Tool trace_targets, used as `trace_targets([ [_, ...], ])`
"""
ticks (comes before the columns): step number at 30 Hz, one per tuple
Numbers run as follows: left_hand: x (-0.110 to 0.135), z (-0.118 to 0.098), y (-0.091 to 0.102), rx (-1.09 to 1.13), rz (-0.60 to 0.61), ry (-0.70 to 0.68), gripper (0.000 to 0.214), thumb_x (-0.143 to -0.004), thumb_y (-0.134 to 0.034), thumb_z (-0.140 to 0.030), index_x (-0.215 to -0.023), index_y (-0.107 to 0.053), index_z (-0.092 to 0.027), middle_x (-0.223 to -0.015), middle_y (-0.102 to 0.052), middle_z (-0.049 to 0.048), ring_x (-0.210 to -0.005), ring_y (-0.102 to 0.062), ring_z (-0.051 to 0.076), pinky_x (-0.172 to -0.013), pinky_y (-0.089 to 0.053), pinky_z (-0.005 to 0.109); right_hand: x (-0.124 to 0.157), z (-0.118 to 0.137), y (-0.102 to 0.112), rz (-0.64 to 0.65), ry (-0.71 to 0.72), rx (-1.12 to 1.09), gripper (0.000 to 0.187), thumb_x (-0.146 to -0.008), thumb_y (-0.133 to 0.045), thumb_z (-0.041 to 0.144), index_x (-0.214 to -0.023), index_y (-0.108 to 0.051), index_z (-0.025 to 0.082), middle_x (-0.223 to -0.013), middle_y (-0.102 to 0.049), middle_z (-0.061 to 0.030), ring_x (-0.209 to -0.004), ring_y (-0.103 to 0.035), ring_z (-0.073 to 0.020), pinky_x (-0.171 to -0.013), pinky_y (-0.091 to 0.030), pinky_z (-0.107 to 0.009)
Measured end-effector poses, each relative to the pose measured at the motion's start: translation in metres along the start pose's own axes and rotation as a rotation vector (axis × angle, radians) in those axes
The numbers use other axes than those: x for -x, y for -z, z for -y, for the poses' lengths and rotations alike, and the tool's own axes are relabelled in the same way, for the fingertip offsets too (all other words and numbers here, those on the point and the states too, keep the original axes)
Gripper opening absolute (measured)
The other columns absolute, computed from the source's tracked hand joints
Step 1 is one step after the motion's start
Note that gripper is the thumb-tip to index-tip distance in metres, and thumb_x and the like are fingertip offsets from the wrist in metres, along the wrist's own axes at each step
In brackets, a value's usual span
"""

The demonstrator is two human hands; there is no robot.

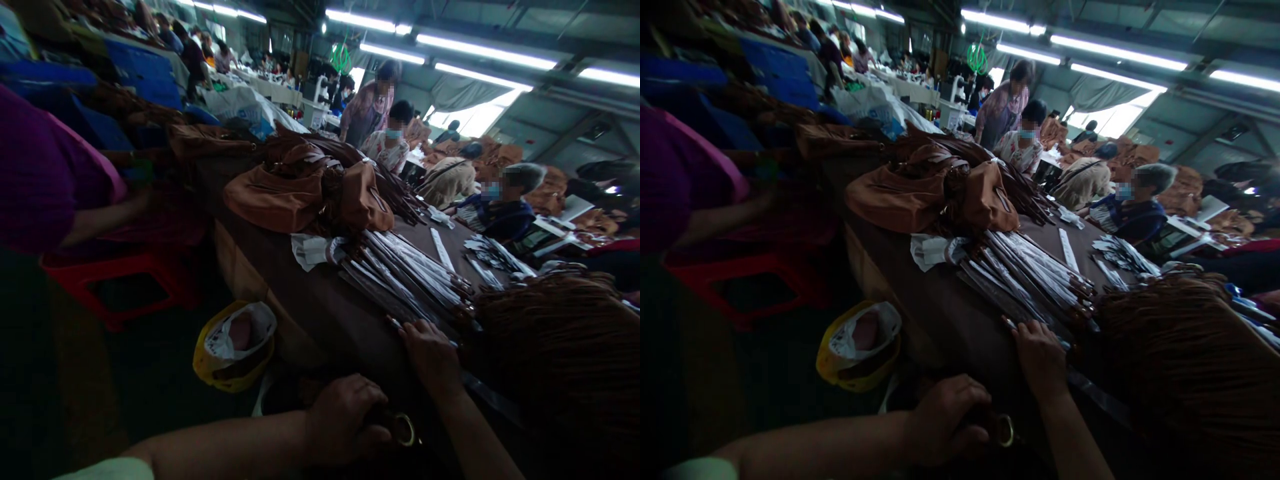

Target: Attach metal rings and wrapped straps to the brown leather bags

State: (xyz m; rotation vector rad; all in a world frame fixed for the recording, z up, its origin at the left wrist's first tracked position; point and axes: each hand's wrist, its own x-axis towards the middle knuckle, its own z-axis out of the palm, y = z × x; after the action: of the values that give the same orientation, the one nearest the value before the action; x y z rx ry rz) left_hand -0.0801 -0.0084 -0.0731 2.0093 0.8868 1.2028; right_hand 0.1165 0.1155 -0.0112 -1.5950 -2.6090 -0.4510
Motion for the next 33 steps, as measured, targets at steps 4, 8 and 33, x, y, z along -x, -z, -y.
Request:
trace_targets([
  [4,-0.040,0.005,0.021,-0.077,-0.112,0.079,0.026,-0.088,-0.055,-0.030,-0.111,-0.053,-0.017,-0.107,-0.062,0.0077,-0.100,-0.057,0.020,-0.091,-0.046,0.035,0.014,0.001,0.005,0.003,0.080,0.000,0.019,-0.092,-0.046,0.018,-0.098,-0.064,0.019,-0.088,-0.063,-0.0086,-0.085,-0.057,-0.0250,-0.074,-0.044,-0.036],
  [8,-0.077,0.016,0.027,-0.113,-0.144,0.130,0.036,-0.085,-0.059,-0.020,-0.120,-0.053,-0.019,-0.118,-0.059,0.0073,-0.109,-0.055,0.019,-0.096,-0.045,0.034,0.035,0.003,0.007,-0.100,0.110,-0.177,0.024,-0.096,-0.039,0.024,-0.105,-0.061,0.020,-0.096,-0.066,-0.0089,-0.090,-0.061,-0.0232,-0.081,-0.047,-0.036],
  [33,-0.064,-0.019,0.017,-0.001,-0.037,0.316,0.016,-0.088,-0.054,-0.028,-0.097,-0.064,-0.018,-0.092,-0.066,0.0023,-0.084,-0.060,0.015,-0.074,-0.044,0.025,0.053,-0.002,0.071,0.280,-0.174,-0.721,0.029,-0.091,-0.044,0.041,-0.096,-0.067,0.023,-0.082,-0.068,-0.0003,-0.075,-0.063,-0.0176,-0.066,-0.044,-0.027],
])
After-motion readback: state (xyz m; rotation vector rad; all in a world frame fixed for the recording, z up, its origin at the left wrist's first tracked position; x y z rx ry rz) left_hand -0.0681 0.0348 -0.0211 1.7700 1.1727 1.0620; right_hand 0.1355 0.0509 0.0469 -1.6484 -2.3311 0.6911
